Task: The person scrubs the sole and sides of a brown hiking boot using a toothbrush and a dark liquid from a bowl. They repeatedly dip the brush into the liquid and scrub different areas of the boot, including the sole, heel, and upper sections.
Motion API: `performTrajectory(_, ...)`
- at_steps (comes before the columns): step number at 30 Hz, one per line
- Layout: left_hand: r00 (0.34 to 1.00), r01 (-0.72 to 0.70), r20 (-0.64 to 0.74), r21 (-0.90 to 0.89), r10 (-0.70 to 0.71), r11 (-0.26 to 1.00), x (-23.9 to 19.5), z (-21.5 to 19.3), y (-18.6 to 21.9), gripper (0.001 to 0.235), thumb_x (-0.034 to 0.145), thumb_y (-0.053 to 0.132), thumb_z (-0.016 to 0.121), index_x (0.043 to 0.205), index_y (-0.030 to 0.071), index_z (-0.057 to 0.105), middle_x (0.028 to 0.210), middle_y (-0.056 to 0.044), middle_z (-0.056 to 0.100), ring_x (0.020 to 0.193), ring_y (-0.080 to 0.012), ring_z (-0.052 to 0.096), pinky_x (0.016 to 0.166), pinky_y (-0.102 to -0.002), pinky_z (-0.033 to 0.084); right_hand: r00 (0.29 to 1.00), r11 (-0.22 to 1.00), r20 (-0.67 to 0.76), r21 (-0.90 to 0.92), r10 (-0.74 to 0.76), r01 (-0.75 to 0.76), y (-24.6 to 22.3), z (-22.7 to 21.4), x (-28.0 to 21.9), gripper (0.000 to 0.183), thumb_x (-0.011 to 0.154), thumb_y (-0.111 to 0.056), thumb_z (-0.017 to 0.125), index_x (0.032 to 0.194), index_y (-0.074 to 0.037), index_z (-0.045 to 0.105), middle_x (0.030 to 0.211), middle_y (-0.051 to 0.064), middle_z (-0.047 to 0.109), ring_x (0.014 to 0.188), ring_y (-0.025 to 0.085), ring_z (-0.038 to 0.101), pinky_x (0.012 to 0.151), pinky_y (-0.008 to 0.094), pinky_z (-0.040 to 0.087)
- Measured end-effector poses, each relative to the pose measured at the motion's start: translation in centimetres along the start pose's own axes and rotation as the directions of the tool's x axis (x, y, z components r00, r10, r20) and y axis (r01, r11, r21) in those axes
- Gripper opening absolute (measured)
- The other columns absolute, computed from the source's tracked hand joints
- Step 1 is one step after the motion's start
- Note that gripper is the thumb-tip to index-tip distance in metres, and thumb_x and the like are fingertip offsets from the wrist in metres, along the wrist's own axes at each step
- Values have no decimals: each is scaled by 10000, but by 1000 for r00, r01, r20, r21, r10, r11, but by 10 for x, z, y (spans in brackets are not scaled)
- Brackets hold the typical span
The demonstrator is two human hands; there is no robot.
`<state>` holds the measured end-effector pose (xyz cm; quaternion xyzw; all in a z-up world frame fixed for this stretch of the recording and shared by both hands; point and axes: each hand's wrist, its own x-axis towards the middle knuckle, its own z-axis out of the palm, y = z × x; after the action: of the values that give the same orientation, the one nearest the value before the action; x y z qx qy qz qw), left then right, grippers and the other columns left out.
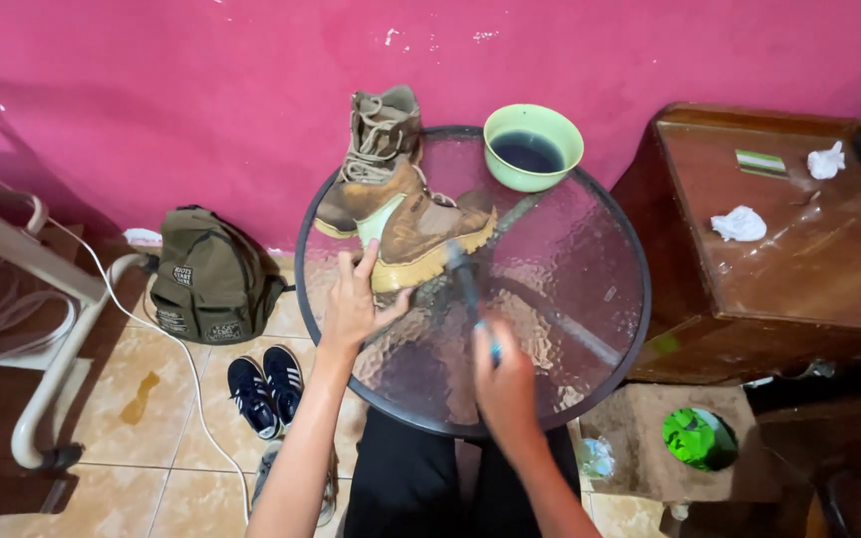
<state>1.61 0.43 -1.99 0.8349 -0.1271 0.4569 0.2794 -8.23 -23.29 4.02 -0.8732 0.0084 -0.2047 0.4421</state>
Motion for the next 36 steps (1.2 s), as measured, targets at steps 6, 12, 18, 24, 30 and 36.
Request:
performTrajectory(6, 1000, 10, 0, -79, -10, 997, 2, -4, 4, 873, 760, 461, 830, 1505, 149, 497, 1145, -111, 554, 902, -347, 696, 708, -431, 607, 991, 993, -63, -38, -117, 115, 32, -4, 59, 241, 1048, -207, 572, 1258, -151, 675, 1039, 187, 755, 996, 403, 708, 848, 511, 555)
performTrajectory(12, 995, 83, 56, -103, -77, 991, 0, -7, -2, 925, 733, 408, 847, 1526, 150, 445, 1192, -178, 531, 925, -435, 697, 727, -512, 608, 984, 981, 21, -82, -175, 176, 10, -21, 17, 208, 987, -230, 647, 1161, -174, 746, 968, 120, 790, 952, 277, 756, 804, 386, 598)
performTrajectory(18, 997, 70, -4, -71, -71, 995, 2, -9, 1, 863, 729, 369, 868, 1486, 131, 531, 1132, -175, 540, 852, -438, 695, 699, -482, 591, 997, 998, 70, -43, -44, 47, 38, 2, 113, 278, 1042, -217, 544, 1297, -202, 652, 1114, 164, 750, 1066, 399, 691, 922, 536, 547)
performTrajectory(24, 997, 72, -3, -44, -72, 996, 7, -12, -4, 847, 754, 314, 831, 1511, 113, 508, 1171, -179, 526, 896, -425, 678, 748, -480, 571, 999, 976, 16, -211, -46, 49, 44, 14, 96, 300, 1040, -302, 549, 1323, -324, 644, 1137, 66, 772, 1015, 293, 742, 884, 463, 580)
performTrajectory(30, 999, 33, 9, -87, -33, 996, -1, -12, -5, 843, 756, 303, 853, 1502, 108, 511, 1152, -181, 542, 865, -413, 682, 729, -484, 574, 999, 989, 18, -138, -46, 48, 35, 11, 122, 262, 1056, -276, 548, 1288, -239, 666, 1061, 150, 770, 973, 364, 736, 835, 508, 588)
performTrajectory(36, 995, 85, -36, -95, -89, 992, 19, -21, 11, 772, 822, 297, 811, 1502, 78, 516, 1150, -196, 529, 892, -413, 659, 743, -481, 562, 986, 998, 158, -45, 43, -36, 28, 10, 147, 296, 1048, -315, 518, 1303, -234, 644, 1161, 166, 739, 1114, 398, 682, 960, 537, 548)
